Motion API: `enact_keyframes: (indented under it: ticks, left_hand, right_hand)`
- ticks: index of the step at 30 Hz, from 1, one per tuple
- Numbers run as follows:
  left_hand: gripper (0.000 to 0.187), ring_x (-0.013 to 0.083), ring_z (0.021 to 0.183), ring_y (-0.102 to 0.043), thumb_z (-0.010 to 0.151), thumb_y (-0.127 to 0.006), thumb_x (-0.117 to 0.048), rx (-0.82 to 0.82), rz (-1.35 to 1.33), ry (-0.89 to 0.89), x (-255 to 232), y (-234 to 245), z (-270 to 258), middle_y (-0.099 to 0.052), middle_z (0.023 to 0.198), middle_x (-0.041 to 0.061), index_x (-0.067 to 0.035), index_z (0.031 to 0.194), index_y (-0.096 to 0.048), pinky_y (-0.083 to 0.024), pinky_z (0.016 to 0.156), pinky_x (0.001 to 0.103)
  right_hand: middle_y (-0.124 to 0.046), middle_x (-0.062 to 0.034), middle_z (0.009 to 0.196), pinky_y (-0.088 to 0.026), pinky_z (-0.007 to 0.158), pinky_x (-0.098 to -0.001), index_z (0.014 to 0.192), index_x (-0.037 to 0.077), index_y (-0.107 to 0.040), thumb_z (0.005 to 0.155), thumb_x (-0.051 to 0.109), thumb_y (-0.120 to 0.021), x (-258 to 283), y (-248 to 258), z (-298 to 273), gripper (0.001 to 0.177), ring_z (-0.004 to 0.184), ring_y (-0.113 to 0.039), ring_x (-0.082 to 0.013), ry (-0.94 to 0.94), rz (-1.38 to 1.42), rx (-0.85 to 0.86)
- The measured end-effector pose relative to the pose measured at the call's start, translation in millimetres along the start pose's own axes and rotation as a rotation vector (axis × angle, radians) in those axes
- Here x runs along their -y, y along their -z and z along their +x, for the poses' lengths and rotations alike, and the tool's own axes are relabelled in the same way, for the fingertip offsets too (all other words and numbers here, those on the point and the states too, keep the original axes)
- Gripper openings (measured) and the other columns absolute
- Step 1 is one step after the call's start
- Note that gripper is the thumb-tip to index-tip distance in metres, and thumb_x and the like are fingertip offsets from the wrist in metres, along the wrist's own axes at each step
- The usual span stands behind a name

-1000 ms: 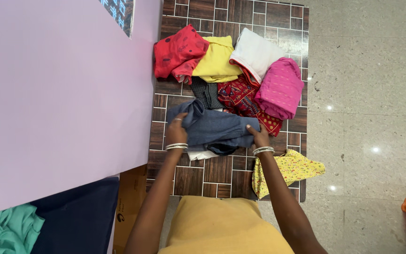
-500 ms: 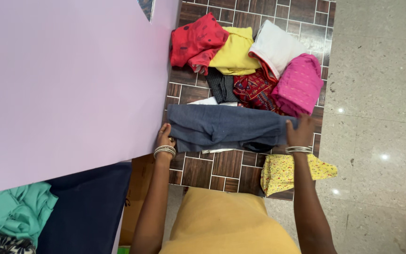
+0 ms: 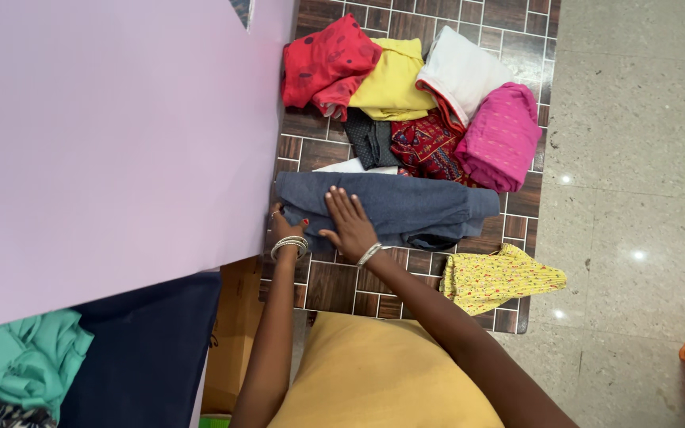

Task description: The person folds multiple garments on a tiled table and places them on a bed. Items handled include a purple cloth, a patterned top, a white floral cloth, a dark blue cloth, a white cloth, and a dark polka-dotted cloth. Each item is folded by hand and stacked on the bed.

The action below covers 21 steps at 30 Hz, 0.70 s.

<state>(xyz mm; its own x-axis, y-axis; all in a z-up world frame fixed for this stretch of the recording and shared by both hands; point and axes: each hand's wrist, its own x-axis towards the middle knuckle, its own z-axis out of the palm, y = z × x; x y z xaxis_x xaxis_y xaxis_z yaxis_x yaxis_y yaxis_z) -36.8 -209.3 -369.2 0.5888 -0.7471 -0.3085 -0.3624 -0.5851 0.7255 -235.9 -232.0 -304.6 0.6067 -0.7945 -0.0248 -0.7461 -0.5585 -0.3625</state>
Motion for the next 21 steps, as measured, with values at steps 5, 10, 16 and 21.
enact_keyframes:
  ticks: [5, 10, 16, 21]
  left_hand:
    - [0.091, 0.041, 0.135, -0.052, 0.074, -0.09, -0.014, 0.038, 0.098, 0.088, 14.3, -13.0, 11.4, -0.053, 0.145, 0.027, -0.008, 0.148, -0.038, -0.043, 0.112, 0.044]
    - [0.094, 0.0397, 0.139, -0.049, 0.076, -0.088, -0.016, 0.105, 0.119, 0.139, 8.0, -10.9, 8.2, -0.049, 0.151, 0.025, -0.009, 0.153, -0.034, -0.041, 0.115, 0.044]
    - [0.095, 0.0401, 0.139, -0.047, 0.077, -0.089, -0.016, 0.123, 0.141, 0.084, 1.0, -8.9, 15.5, -0.046, 0.151, 0.025, -0.008, 0.153, -0.032, -0.04, 0.114, 0.044]
    - [0.093, 0.0393, 0.137, -0.051, 0.075, -0.089, -0.016, 0.131, 0.171, 0.094, 5.8, -6.6, 17.9, -0.052, 0.148, 0.024, -0.011, 0.152, -0.035, -0.044, 0.113, 0.044]
  right_hand:
    - [-0.003, -0.0059, 0.172, 0.007, 0.125, -0.0435, 0.164, 0.013, -0.007, 0.099, 0.066, -0.028, -94.9, 17.7, -51.7, 0.086, 0.157, 0.001, -0.0187, -0.183, -0.244, -0.066]
    - [-0.008, -0.0037, 0.175, 0.003, 0.131, -0.0388, 0.166, 0.015, -0.009, 0.105, 0.063, -0.024, -154.9, 51.1, -112.1, 0.079, 0.162, -0.003, -0.0178, -0.452, -0.036, -0.129]
    - [-0.002, -0.0161, 0.172, 0.008, 0.125, -0.048, 0.164, 0.005, -0.007, 0.105, 0.061, -0.031, -82.9, 35.6, -43.7, 0.086, 0.159, 0.005, -0.0278, -0.577, 0.114, -0.369]
    - [0.006, -0.0112, 0.172, 0.006, 0.127, -0.0437, 0.164, 0.008, 0.0, 0.1, 0.062, -0.035, 11.7, 19.2, -0.7, 0.091, 0.158, 0.01, -0.0224, -0.076, 0.143, 0.075]
